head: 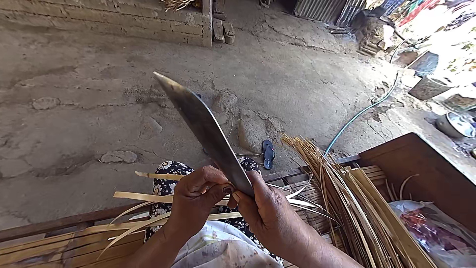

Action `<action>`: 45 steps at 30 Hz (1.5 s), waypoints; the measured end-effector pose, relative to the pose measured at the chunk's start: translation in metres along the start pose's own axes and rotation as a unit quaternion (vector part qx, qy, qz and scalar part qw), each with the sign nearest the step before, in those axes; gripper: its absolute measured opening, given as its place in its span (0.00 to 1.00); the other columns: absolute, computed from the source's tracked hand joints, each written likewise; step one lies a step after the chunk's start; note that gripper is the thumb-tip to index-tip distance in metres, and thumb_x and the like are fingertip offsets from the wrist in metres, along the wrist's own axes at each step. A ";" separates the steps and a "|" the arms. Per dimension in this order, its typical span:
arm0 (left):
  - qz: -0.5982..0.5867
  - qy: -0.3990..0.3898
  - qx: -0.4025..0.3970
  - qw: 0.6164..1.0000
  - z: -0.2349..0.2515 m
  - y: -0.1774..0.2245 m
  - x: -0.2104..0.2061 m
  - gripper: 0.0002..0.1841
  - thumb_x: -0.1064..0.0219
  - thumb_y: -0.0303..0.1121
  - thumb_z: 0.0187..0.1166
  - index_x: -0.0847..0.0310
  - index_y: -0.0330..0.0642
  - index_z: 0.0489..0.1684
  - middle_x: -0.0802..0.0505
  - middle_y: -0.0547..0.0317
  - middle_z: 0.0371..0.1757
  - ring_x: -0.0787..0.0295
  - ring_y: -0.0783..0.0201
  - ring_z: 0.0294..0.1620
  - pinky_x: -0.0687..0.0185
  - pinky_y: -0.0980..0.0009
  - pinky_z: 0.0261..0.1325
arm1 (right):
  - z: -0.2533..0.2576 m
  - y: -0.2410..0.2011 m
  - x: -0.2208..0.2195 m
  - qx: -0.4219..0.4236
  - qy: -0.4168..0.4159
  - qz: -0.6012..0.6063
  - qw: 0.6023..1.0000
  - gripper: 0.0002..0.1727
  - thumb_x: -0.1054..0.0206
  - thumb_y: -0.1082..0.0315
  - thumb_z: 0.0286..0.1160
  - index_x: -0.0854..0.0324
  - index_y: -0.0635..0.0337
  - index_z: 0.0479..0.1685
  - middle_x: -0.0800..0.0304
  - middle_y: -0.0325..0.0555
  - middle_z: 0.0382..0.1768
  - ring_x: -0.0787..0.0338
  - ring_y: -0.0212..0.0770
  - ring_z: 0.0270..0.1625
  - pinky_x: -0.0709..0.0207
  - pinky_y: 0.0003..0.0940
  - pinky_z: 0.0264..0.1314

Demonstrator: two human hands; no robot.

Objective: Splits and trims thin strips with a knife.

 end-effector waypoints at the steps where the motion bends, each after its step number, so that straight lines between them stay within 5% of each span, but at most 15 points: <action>1: 0.013 0.004 0.012 1.000 0.002 0.000 0.001 0.07 0.27 0.31 0.77 0.10 0.50 0.49 0.05 0.71 0.46 0.08 0.78 0.47 0.11 0.81 0.55 | 0.002 0.000 0.002 -0.002 0.000 -0.014 1.000 0.09 0.42 0.66 0.85 0.25 0.60 0.55 0.13 0.36 0.28 0.16 0.25 0.26 0.20 0.20 0.29; 6: 0.106 0.017 0.045 0.993 0.007 -0.004 0.010 0.07 0.26 0.41 0.77 0.14 0.52 0.42 0.07 0.74 0.39 0.10 0.79 0.38 0.11 0.82 0.45 | 0.007 0.005 0.008 0.034 0.043 -0.050 0.997 0.09 0.40 0.65 0.84 0.22 0.60 0.52 0.13 0.38 0.26 0.16 0.26 0.22 0.21 0.21 0.24; 14: 0.043 0.034 0.067 0.996 0.003 -0.013 0.010 0.04 0.23 0.37 0.73 0.11 0.53 0.38 0.06 0.72 0.37 0.09 0.78 0.36 0.10 0.82 0.42 | 0.019 0.007 0.018 -0.099 -0.107 0.033 0.989 0.11 0.39 0.65 0.85 0.24 0.59 0.58 0.11 0.36 0.32 0.16 0.22 0.26 0.21 0.17 0.30; 19: 0.088 0.057 0.096 0.990 0.005 -0.006 0.014 0.05 0.21 0.33 0.69 0.12 0.52 0.35 0.05 0.75 0.34 0.10 0.80 0.31 0.11 0.83 0.38 | 0.015 0.003 -0.002 0.038 0.028 -0.239 0.970 0.08 0.41 0.66 0.79 0.20 0.59 0.46 0.21 0.40 0.18 0.19 0.39 0.14 0.26 0.34 0.13; 23: 0.081 0.019 0.093 0.992 0.005 -0.006 0.017 0.05 0.21 0.37 0.71 0.11 0.51 0.36 0.05 0.71 0.36 0.09 0.78 0.33 0.11 0.83 0.38 | 0.024 0.008 0.010 -0.102 -0.134 0.048 0.985 0.10 0.39 0.65 0.86 0.24 0.59 0.58 0.10 0.36 0.30 0.16 0.25 0.23 0.21 0.21 0.25; 27: 0.049 0.023 0.129 0.990 0.001 -0.005 0.017 0.06 0.19 0.39 0.68 0.10 0.55 0.35 0.06 0.74 0.33 0.11 0.81 0.31 0.13 0.84 0.37 | 0.027 0.011 0.012 -0.114 -0.170 0.105 0.973 0.11 0.37 0.66 0.85 0.22 0.59 0.59 0.12 0.37 0.32 0.17 0.26 0.23 0.21 0.22 0.26; 29: -0.018 -0.011 0.135 0.991 0.000 0.003 0.017 0.10 0.17 0.42 0.64 0.10 0.57 0.38 0.05 0.74 0.33 0.09 0.80 0.32 0.11 0.82 0.38 | 0.029 0.015 0.012 -0.105 -0.208 0.281 0.931 0.10 0.36 0.71 0.84 0.23 0.55 0.59 0.09 0.31 0.34 0.22 0.18 0.17 0.25 0.15 0.18; 32: -0.110 -0.053 0.115 0.986 -0.001 0.016 0.017 0.18 0.15 0.39 0.62 0.14 0.55 0.48 0.05 0.71 0.41 0.08 0.79 0.37 0.10 0.81 0.41 | 0.030 0.014 -0.010 -0.089 -0.217 0.491 0.839 0.11 0.36 0.76 0.82 0.22 0.49 0.55 0.10 0.30 0.33 0.19 0.18 0.18 0.22 0.15 0.19; 34: -0.058 -0.057 0.096 0.992 0.002 0.026 0.023 0.24 0.15 0.43 0.62 0.21 0.56 0.55 0.07 0.73 0.48 0.09 0.80 0.46 0.11 0.82 0.49 | 0.033 0.007 -0.026 -0.086 -0.179 0.550 0.811 0.12 0.35 0.77 0.79 0.21 0.48 0.51 0.09 0.31 0.30 0.17 0.21 0.18 0.19 0.17 0.20; 38: 0.171 -0.003 0.045 0.984 0.001 0.046 0.033 0.31 0.21 0.52 0.69 0.26 0.46 0.65 0.07 0.75 0.50 0.09 0.80 0.50 0.10 0.80 0.53 | 0.036 -0.006 -0.048 -0.057 -0.139 0.539 0.829 0.09 0.34 0.74 0.82 0.20 0.50 0.52 0.12 0.27 0.32 0.17 0.19 0.21 0.18 0.17 0.22; 40: 0.268 0.031 -0.021 0.963 -0.001 0.048 0.037 0.22 0.31 0.54 0.80 0.22 0.44 0.55 0.09 0.75 0.41 0.13 0.84 0.40 0.14 0.84 0.43 | 0.039 -0.012 -0.056 -0.064 -0.116 0.530 0.837 0.10 0.36 0.77 0.80 0.20 0.52 0.51 0.13 0.27 0.29 0.18 0.20 0.20 0.20 0.17 0.21; 42: 0.268 0.065 -0.047 0.960 -0.001 0.048 0.040 0.18 0.42 0.54 0.88 0.22 0.49 0.42 0.18 0.77 0.29 0.25 0.88 0.25 0.28 0.89 0.26 | 0.041 -0.017 -0.063 -0.066 -0.095 0.528 0.841 0.09 0.35 0.78 0.80 0.19 0.54 0.51 0.11 0.29 0.30 0.18 0.20 0.19 0.20 0.17 0.20; 45: 0.183 0.126 -0.028 0.975 0.002 0.050 0.046 0.20 0.49 0.52 0.92 0.17 0.56 0.34 0.17 0.80 0.26 0.24 0.87 0.22 0.28 0.89 0.23 | 0.044 -0.016 -0.069 -0.071 -0.083 0.528 0.842 0.10 0.34 0.78 0.80 0.19 0.58 0.55 0.04 0.38 0.39 0.16 0.22 0.19 0.22 0.16 0.19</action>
Point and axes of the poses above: each hand's wrist, its own z-axis towards the middle knuckle, its own x-axis out of the back of the hand, y = z × x, the point moved 3 cm from there along z, towards the middle knuckle
